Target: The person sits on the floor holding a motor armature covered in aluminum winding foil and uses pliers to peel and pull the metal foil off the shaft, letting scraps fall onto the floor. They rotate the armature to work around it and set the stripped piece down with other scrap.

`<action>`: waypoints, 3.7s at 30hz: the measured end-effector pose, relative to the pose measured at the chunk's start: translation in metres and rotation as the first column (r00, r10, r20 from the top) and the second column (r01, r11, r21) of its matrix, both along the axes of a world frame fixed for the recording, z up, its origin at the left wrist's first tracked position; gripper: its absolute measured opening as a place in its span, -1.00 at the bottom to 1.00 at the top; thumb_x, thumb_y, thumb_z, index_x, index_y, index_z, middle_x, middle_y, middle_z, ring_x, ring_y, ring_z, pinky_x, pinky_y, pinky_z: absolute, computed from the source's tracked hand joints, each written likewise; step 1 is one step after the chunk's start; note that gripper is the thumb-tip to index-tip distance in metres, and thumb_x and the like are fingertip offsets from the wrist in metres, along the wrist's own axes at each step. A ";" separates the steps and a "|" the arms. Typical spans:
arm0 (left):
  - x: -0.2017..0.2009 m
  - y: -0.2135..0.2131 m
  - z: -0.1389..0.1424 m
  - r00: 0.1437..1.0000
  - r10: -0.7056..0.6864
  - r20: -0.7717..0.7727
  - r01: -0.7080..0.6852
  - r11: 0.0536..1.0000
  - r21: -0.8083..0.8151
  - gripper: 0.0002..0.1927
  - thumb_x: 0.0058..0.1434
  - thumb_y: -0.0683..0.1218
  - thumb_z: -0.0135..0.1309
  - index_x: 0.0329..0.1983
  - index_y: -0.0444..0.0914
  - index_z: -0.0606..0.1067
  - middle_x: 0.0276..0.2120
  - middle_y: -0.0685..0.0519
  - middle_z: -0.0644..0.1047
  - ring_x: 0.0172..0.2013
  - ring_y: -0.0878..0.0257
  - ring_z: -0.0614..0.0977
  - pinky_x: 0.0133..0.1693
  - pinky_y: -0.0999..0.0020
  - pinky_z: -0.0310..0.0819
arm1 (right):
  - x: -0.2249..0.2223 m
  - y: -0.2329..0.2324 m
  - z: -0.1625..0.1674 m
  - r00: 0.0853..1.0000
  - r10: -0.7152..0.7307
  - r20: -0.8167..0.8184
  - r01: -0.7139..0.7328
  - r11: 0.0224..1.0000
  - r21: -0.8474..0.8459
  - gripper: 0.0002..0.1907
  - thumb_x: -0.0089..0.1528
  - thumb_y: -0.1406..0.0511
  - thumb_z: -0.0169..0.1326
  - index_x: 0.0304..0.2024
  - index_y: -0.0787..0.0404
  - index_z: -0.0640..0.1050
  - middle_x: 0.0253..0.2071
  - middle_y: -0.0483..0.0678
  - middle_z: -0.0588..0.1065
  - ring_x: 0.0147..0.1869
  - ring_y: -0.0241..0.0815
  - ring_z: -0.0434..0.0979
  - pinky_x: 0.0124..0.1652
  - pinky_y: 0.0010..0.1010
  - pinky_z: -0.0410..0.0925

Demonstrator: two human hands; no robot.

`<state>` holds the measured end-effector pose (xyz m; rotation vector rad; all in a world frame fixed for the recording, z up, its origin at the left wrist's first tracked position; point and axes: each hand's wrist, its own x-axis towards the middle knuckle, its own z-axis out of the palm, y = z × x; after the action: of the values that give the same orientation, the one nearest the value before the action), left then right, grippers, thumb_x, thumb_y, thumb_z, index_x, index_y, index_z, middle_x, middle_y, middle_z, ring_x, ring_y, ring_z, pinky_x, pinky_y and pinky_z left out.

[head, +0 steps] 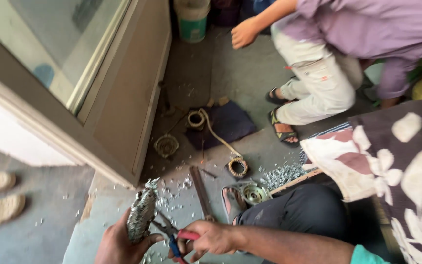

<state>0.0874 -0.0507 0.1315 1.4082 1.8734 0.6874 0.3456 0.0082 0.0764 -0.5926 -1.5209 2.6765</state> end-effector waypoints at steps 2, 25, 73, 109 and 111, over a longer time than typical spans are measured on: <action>0.001 0.007 0.002 1.000 -0.009 -0.012 0.009 1.000 0.011 -0.09 -0.28 0.10 0.61 0.19 -0.06 0.47 -0.38 0.01 0.72 -0.28 0.19 0.80 -0.17 0.24 0.62 | -0.001 0.000 0.002 0.999 -0.033 0.029 0.032 0.999 0.012 -0.81 0.24 0.48 -0.13 -0.13 0.24 0.45 0.27 0.09 0.47 0.31 -0.10 0.48 0.11 -0.21 0.41; -0.026 0.065 0.075 0.968 -0.244 -0.058 0.251 0.929 0.273 -0.07 -0.18 0.09 0.50 0.26 -0.20 0.36 -0.12 -0.16 0.65 -0.03 -0.12 0.65 -0.09 0.08 0.55 | -0.042 0.033 0.046 0.946 -0.324 0.011 0.323 0.944 0.070 -0.62 0.33 0.36 -0.04 0.20 0.33 0.41 0.08 0.13 0.59 -0.13 -0.20 0.60 -0.15 -0.27 0.53; -0.082 0.074 -0.022 0.915 -0.397 0.075 0.385 0.912 0.141 -0.18 0.04 -0.06 0.36 0.35 -0.22 0.28 -0.13 -0.16 0.61 -0.08 -0.15 0.64 -0.06 0.04 0.52 | -0.072 0.040 -0.071 0.995 -0.097 -0.005 0.097 0.992 -0.075 -0.72 0.44 0.22 -0.06 0.04 0.33 0.36 -0.22 -0.04 0.42 -0.12 -0.22 0.47 -0.04 -0.34 0.40; -0.073 0.089 -0.086 0.961 -0.214 0.176 0.268 0.881 -0.390 -0.56 -0.13 -0.12 0.30 -0.16 -0.34 0.50 -0.34 -0.18 0.65 -0.25 0.04 0.71 -0.09 0.20 0.58 | -0.081 0.137 -0.051 0.684 -0.041 0.728 -0.676 0.338 0.654 -0.65 0.28 0.25 0.06 0.13 0.08 0.44 -0.29 0.02 0.61 -0.21 -0.01 0.70 -0.18 -0.18 0.54; -0.074 0.081 -0.115 0.917 -0.257 0.304 0.380 0.794 -0.475 -0.65 -0.15 -0.11 0.32 -0.29 -0.37 0.57 -0.37 -0.13 0.67 -0.32 0.09 0.71 -0.16 0.21 0.62 | -0.076 0.133 -0.064 0.701 0.021 0.713 -0.703 0.189 0.686 -0.74 0.25 0.34 0.04 0.01 0.14 0.44 -0.21 0.01 0.59 -0.16 0.05 0.67 -0.18 -0.09 0.51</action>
<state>0.0130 0.0306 0.0169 1.1801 1.4388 0.1274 0.2698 0.1408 0.0126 -0.9715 -3.3532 1.0201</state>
